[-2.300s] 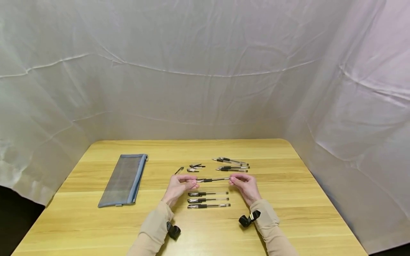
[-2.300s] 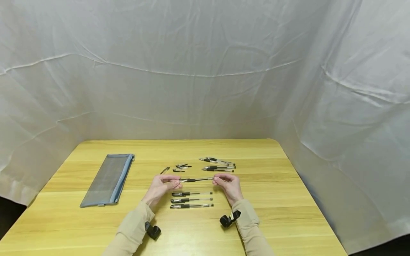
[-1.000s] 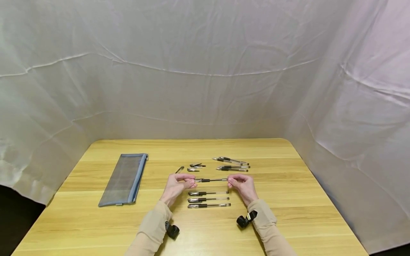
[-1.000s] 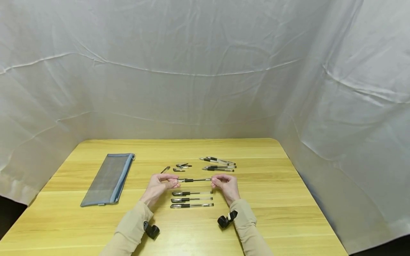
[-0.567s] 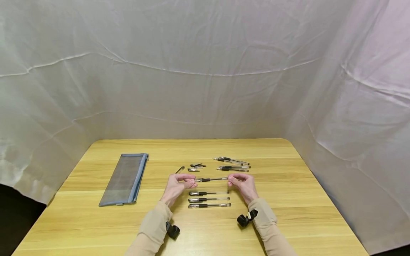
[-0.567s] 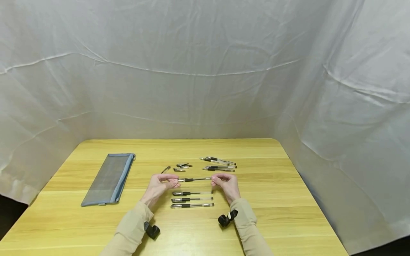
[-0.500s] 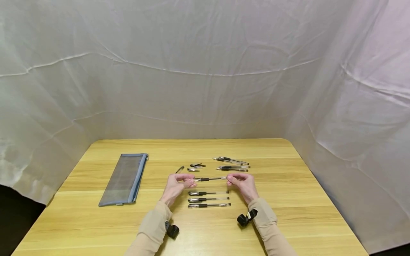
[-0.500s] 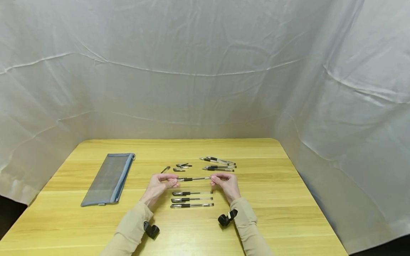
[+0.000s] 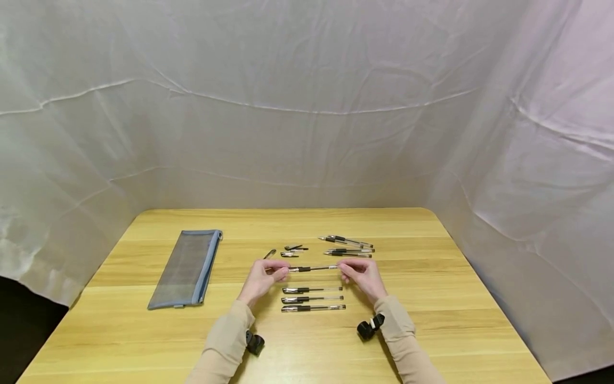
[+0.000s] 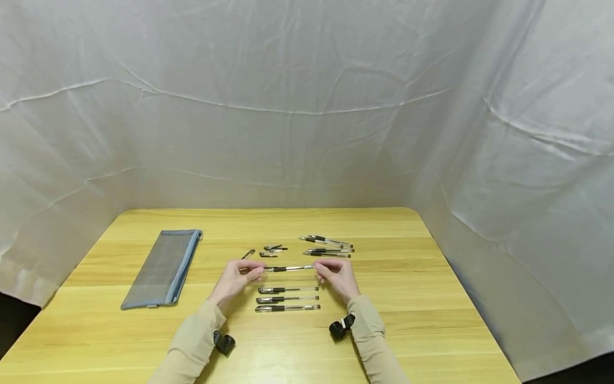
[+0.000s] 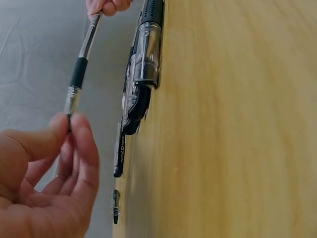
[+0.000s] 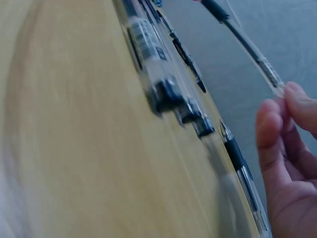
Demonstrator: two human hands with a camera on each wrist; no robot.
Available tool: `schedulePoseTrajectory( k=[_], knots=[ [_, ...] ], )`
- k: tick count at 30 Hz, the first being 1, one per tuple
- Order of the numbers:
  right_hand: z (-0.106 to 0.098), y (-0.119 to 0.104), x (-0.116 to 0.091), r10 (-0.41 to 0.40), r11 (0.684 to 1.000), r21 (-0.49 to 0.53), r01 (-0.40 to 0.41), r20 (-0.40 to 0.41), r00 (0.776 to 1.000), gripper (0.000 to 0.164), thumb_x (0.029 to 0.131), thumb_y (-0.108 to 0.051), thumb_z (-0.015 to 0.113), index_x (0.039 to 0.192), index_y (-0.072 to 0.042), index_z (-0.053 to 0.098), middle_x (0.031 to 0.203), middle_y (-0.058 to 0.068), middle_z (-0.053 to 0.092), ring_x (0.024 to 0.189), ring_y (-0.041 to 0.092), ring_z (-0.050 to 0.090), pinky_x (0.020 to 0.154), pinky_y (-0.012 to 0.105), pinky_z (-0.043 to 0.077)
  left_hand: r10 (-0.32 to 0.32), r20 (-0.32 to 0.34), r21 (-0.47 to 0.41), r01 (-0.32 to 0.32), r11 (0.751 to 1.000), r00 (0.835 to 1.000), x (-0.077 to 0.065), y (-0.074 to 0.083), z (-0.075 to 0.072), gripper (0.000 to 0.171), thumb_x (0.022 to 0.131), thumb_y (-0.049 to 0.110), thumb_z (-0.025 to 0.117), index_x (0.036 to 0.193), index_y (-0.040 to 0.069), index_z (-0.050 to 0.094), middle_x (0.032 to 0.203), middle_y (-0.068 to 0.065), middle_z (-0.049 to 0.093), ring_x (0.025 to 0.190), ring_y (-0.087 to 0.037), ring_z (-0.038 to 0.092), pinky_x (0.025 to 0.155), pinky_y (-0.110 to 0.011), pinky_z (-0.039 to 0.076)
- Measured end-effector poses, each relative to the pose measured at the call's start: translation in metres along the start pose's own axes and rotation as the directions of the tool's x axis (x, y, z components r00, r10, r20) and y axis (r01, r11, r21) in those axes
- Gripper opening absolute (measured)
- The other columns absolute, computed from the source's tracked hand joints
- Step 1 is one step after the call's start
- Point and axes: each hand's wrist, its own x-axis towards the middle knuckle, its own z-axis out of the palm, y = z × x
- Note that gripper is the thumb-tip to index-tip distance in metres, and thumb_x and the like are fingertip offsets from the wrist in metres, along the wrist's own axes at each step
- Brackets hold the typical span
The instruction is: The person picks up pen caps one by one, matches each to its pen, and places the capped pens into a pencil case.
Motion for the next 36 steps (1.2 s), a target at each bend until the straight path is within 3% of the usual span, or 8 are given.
schedulePoseTrajectory(
  k=[3,6,11,14,21,29,33,36],
  knots=[
    [-0.004,0.0,-0.001,0.019,1.0,-0.02,-0.018,0.047,0.999,0.029,0.092,0.0,0.067,0.117,0.015,0.065,0.098,0.035,0.07,0.07,0.01,0.069,0.067,0.025,0.061,0.057,-0.014,0.157,-0.054,0.986,0.998,0.0,-0.001,0.001,0.016,0.091,0.003,0.07,0.105,-0.002,0.075,0.104,-0.019,0.074,0.081,-0.015,0.067,0.072,-0.022,0.056],
    [-0.007,0.0,-0.001,0.059,0.998,-0.027,-0.057,0.079,0.995,0.03,0.09,0.004,0.067,0.117,0.016,0.063,0.1,0.035,0.07,0.073,0.011,0.07,0.071,0.025,0.062,0.076,-0.015,0.251,-0.07,0.966,0.997,0.0,-0.001,0.001,0.014,0.089,0.004,0.072,0.102,0.001,0.076,0.103,-0.015,0.075,0.08,-0.012,0.063,0.069,-0.02,0.052],
    [-0.009,0.002,0.0,0.067,0.995,-0.076,-0.06,0.099,0.993,0.026,0.089,0.006,0.068,0.111,0.017,0.062,0.098,0.033,0.071,0.073,0.011,0.072,0.072,0.025,0.063,0.053,0.004,0.288,-0.051,0.956,0.999,0.0,0.002,0.002,0.017,0.087,0.0,0.073,0.103,0.002,0.076,0.1,-0.012,0.076,0.083,-0.014,0.066,0.075,-0.025,0.056],
    [-0.008,0.001,0.0,0.043,0.984,-0.178,-0.025,0.098,0.994,0.019,0.088,0.003,0.07,0.105,0.012,0.067,0.093,0.028,0.073,0.07,0.011,0.069,0.068,0.025,0.062,0.045,0.01,0.303,-0.046,0.952,0.999,-0.002,0.003,0.003,0.017,0.086,-0.003,0.073,0.103,0.001,0.075,0.097,-0.011,0.075,0.084,-0.016,0.067,0.078,-0.03,0.058],
    [-0.006,-0.005,-0.001,-0.037,0.86,-0.504,0.086,0.106,0.994,0.007,0.086,-0.006,0.075,0.093,-0.006,0.076,0.09,0.009,0.075,0.077,0.008,0.062,0.072,0.019,0.052,0.102,0.017,0.447,-0.099,0.889,0.995,-0.002,0.002,0.008,0.014,0.084,-0.003,0.075,0.097,0.003,0.076,0.088,-0.006,0.073,0.078,-0.014,0.064,0.078,-0.032,0.057],
    [-0.004,-0.002,0.002,-0.072,0.758,-0.635,0.148,0.145,0.987,0.005,0.083,-0.01,0.079,0.086,-0.012,0.076,0.09,0.002,0.072,0.084,0.011,0.06,0.08,0.026,0.049,0.13,0.026,0.537,-0.124,0.835,0.991,-0.005,0.0,0.01,0.011,0.084,0.0,0.076,0.094,0.004,0.076,0.089,-0.007,0.075,0.081,-0.016,0.067,0.083,-0.039,0.059],
    [-0.001,-0.005,0.003,-0.075,0.731,-0.665,0.153,0.144,0.987,0.004,0.082,-0.01,0.08,0.083,-0.013,0.076,0.088,-0.001,0.068,0.085,0.013,0.059,0.085,0.034,0.048,0.127,0.027,0.554,-0.12,0.824,0.992,-0.005,0.0,0.011,0.012,0.084,0.0,0.075,0.095,0.004,0.076,0.094,-0.009,0.076,0.087,-0.021,0.069,0.088,-0.044,0.058],
    [0.0,-0.006,0.004,-0.069,0.719,-0.679,0.148,0.142,0.987,0.003,0.082,-0.012,0.08,0.082,-0.012,0.077,0.087,-0.001,0.067,0.084,0.013,0.057,0.084,0.034,0.045,0.131,0.033,0.559,-0.126,0.82,0.991,-0.005,0.0,0.011,0.011,0.084,0.001,0.075,0.095,0.004,0.076,0.096,-0.01,0.076,0.09,-0.024,0.07,0.09,-0.047,0.057]
  ],
)
